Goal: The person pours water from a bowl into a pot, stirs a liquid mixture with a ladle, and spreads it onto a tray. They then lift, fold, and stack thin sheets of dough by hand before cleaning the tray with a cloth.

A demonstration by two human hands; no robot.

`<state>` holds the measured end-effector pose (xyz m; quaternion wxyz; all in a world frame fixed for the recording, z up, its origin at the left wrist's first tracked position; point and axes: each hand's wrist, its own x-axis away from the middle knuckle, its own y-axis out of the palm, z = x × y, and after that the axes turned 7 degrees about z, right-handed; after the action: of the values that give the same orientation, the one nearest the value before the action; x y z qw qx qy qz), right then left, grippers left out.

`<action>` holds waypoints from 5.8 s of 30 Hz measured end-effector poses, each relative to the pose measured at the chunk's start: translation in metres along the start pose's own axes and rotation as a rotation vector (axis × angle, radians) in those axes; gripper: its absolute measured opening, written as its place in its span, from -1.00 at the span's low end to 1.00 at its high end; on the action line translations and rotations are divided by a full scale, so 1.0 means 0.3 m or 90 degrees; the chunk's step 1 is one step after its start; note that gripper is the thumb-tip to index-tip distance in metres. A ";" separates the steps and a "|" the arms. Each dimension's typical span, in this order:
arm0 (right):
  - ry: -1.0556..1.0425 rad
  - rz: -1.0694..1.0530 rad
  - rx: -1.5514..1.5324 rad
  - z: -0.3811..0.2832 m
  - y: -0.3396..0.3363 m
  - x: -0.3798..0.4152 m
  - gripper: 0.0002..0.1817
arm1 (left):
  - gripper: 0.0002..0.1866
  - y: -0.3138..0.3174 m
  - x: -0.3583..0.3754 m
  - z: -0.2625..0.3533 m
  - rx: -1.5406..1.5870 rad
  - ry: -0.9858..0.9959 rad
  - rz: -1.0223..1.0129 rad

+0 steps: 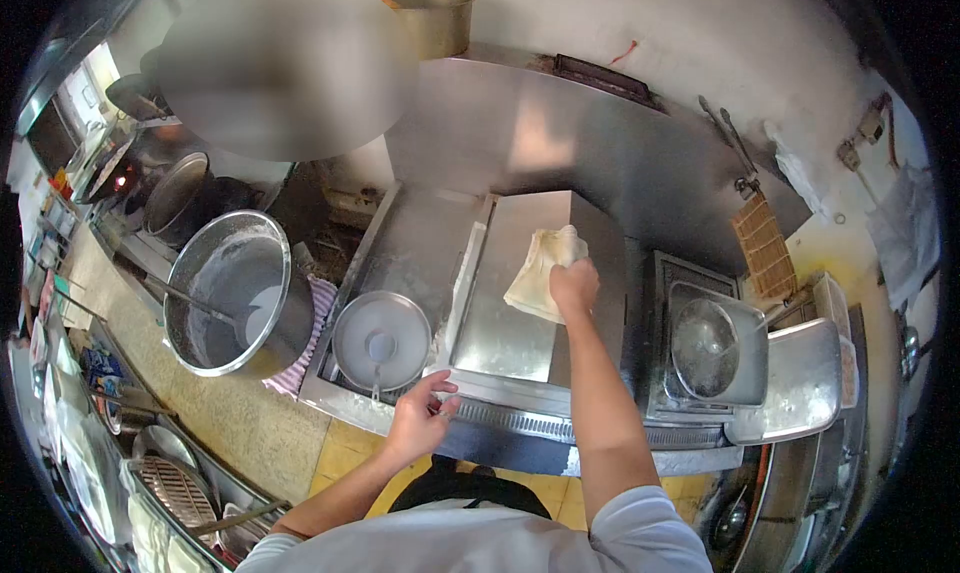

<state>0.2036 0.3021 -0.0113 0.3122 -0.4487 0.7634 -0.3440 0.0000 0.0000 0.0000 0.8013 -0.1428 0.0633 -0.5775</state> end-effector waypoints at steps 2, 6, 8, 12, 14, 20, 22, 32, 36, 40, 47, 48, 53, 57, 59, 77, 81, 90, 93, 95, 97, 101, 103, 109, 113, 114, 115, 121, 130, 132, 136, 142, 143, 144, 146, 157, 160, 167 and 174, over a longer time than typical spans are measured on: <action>0.009 0.006 0.002 0.051 -0.004 0.017 -0.54 | -0.47 0.013 0.040 -0.003 -0.005 -0.002 -0.004; -0.011 0.028 -0.016 -0.020 0.131 -0.023 -0.55 | -0.49 -0.032 -0.121 -0.037 0.002 0.003 -0.014; -0.030 0.037 0.002 0.012 0.141 -0.038 -0.57 | -0.49 -0.019 -0.141 -0.035 0.012 0.001 -0.026; -0.013 -0.001 -0.001 0.035 0.157 -0.038 -0.50 | -0.49 -0.024 -0.180 -0.058 0.002 0.011 -0.049; 0.004 -0.070 0.036 0.011 0.121 -0.050 -0.48 | -0.49 -0.018 -0.195 -0.060 0.001 0.016 -0.056; 0.022 -0.146 0.047 -0.067 0.070 -0.084 -0.39 | -0.49 0.012 -0.234 -0.043 0.004 0.025 -0.092; 0.006 -0.120 0.057 -0.036 0.107 -0.092 -0.39 | -0.49 0.021 -0.246 -0.047 -0.011 0.030 -0.097; -0.013 -0.079 -0.122 0.109 0.214 -0.106 -0.48 | -0.47 0.126 -0.313 -0.020 -0.008 0.082 -0.124; -0.029 -0.011 -0.330 0.240 0.015 0.028 -0.62 | -0.48 0.210 -0.296 -0.025 0.021 0.081 -0.143; -0.047 0.074 -0.243 0.442 -0.243 0.063 -0.76 | -0.51 0.341 -0.266 0.003 0.013 0.070 -0.197; -0.131 0.396 -0.319 0.776 -0.786 -0.223 -0.82 | -0.58 0.772 -0.195 0.136 0.040 0.153 -0.283; -0.079 0.370 -0.392 0.805 -0.854 -0.271 -0.81 | -0.59 0.841 -0.179 0.187 0.033 0.155 -0.304; -0.037 0.252 -0.600 1.013 -1.092 -0.538 -0.77 | -0.60 1.267 -0.101 0.308 0.049 0.134 -0.321; 0.004 0.144 -0.533 1.130 -1.161 -0.674 -0.68 | -0.60 1.548 -0.006 0.403 0.043 0.119 -0.334; -0.012 0.135 -0.473 1.210 -1.197 -0.754 -0.65 | -0.61 1.647 0.033 0.434 0.047 0.124 -0.340; 0.089 0.004 -0.711 1.739 -0.954 -1.171 -0.88 | -0.63 1.824 -0.088 0.326 -0.192 0.134 0.081; 0.072 -0.090 -0.273 1.862 -0.784 -0.841 -0.63 | -0.62 1.855 -0.146 0.197 -0.237 0.140 0.174; 0.105 -0.026 -0.258 1.910 -0.600 -0.662 -0.79 | -0.58 1.931 -0.193 0.177 -0.244 -0.006 0.139; 0.054 -0.003 -0.255 1.881 -0.645 -0.657 -0.84 | -0.56 1.951 -0.208 0.189 -0.240 0.025 0.165; 0.033 0.012 -0.265 1.881 -0.649 -0.649 -0.86 | -0.55 1.945 -0.204 0.192 -0.201 0.037 0.175; 0.031 0.017 -0.297 1.903 -0.626 -0.641 -0.88 | -0.57 1.922 -0.184 0.225 -0.163 0.051 0.173; 0.119 -0.053 -0.353 1.781 -0.791 -0.602 -0.92 | -0.58 1.858 -0.137 0.301 -0.135 0.043 0.188; 0.102 -0.044 -0.430 1.682 -0.886 -0.559 -0.93 | -0.58 1.808 -0.097 0.318 -0.135 0.033 0.181; 0.090 -0.107 -0.381 1.522 -0.979 -0.366 -0.97 | -0.55 1.553 0.103 0.340 -0.028 -0.036 0.232; 0.043 -0.165 -0.385 1.374 -0.976 -0.207 -0.93 | -0.56 1.323 0.219 0.282 0.035 -0.064 0.281; 0.043 -0.180 -0.402 1.314 -0.979 -0.155 -0.91 | -0.56 1.251 0.260 0.299 0.057 -0.085 0.291; 0.046 -0.195 -0.418 1.260 -0.970 -0.103 -0.89 | -0.56 1.175 0.308 0.329 0.079 -0.106 0.301; 0.061 -0.312 -0.514 0.963 -0.818 0.257 -0.83 | -0.60 0.706 0.522 0.209 0.076 -0.096 0.433; -0.034 -0.500 -0.507 0.353 -0.588 0.937 -0.91 | -0.64 -0.123 0.849 -0.002 0.092 -0.141 0.601; -0.043 -0.575 -0.560 0.215 -0.534 1.086 -0.92 | -0.64 -0.286 0.909 -0.093 0.146 -0.158 0.647; -0.067 -0.674 -0.543 -0.035 -0.404 1.354 -0.92 | -0.66 -0.592 1.047 -0.113 0.173 -0.156 0.726; -0.134 -0.807 -0.557 -0.408 -0.212 1.732 -0.91 | -0.70 -0.988 1.178 -0.242 0.156 -0.237 0.827; -0.151 -0.816 -0.549 -0.462 -0.168 1.786 -0.92 | -0.72 -1.057 1.185 -0.267 0.159 -0.252 0.836; -0.165 -0.824 -0.540 -0.510 -0.122 1.839 -0.92 | -0.71 -1.120 1.186 -0.329 0.152 -0.209 0.862; -0.180 -0.848 -0.553 -0.620 -0.030 1.941 -0.93 | -0.67 -1.247 1.190 -0.442 0.128 -0.190 0.889; -0.227 -0.871 -0.584 -1.213 0.376 2.330 -0.83 | -0.66 -1.949 1.038 -0.590 0.089 -0.214 0.944; -0.174 -0.855 -0.625 -1.394 0.394 2.370 -0.81 | -0.71 -2.152 0.924 -0.584 0.118 -0.183 0.912; -0.153 -0.697 -0.605 -1.681 0.489 2.369 -0.78 | -0.73 -2.553 0.598 -0.680 0.167 -0.133 0.776; -0.037 -0.492 -0.615 -1.919 0.573 2.344 -0.68 | -0.72 -2.889 0.119 -0.771 0.183 -0.062 0.569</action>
<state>-0.6125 -0.1276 0.0594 -0.0527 -0.7928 0.6062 -0.0352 -0.8364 -0.3229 0.0441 0.9851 -0.0164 0.0006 -0.1714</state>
